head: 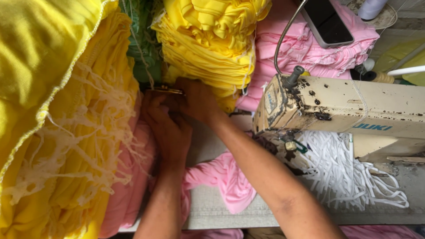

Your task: Sewing white elastic bands onto pink fabric pieces using an industrial sewing machine in a factory setting.

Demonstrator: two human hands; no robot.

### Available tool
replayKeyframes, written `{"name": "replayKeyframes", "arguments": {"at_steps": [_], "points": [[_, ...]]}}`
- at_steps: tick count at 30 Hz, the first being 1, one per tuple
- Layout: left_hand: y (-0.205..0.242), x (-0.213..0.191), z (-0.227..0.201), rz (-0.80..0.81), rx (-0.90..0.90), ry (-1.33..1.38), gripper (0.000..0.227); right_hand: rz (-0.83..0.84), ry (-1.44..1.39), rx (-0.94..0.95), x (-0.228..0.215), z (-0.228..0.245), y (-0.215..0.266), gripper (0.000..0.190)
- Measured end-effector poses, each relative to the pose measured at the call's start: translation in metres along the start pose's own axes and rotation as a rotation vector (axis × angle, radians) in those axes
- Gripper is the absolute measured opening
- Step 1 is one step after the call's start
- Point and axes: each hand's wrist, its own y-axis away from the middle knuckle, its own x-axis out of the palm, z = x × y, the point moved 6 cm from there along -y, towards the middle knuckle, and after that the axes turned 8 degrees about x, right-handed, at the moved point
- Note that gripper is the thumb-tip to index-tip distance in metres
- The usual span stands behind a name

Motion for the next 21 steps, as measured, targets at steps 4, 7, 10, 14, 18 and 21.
{"name": "replayKeyframes", "arguments": {"at_steps": [4, 7, 10, 14, 18, 21], "points": [[0.003, 0.002, 0.003, -0.020, -0.002, -0.013, 0.055, 0.072, -0.110, -0.058, -0.009, 0.010, 0.002, 0.028], [0.005, 0.005, 0.006, -0.027, -0.008, 0.000, 0.060, 0.111, -0.169, -0.162, -0.022, 0.039, 0.008, 0.030], [0.001, 0.002, 0.004, -0.033, 0.012, 0.023, 0.060, 0.140, 0.008, -0.054, -0.014, 0.031, 0.004, 0.037], [-0.001, -0.003, -0.001, -0.030, -0.073, 0.089, 0.062, 0.052, -0.042, -0.076, -0.005, 0.019, 0.002, 0.034], [-0.004, -0.004, -0.003, -0.045, -0.114, 0.127, 0.066, -0.049, -0.100, -0.070, 0.015, 0.004, -0.004, 0.032], [0.000, 0.000, 0.005, -0.048, -0.139, 0.172, 0.070, -0.060, -0.189, -0.086, 0.036, 0.003, -0.015, 0.029]]}}
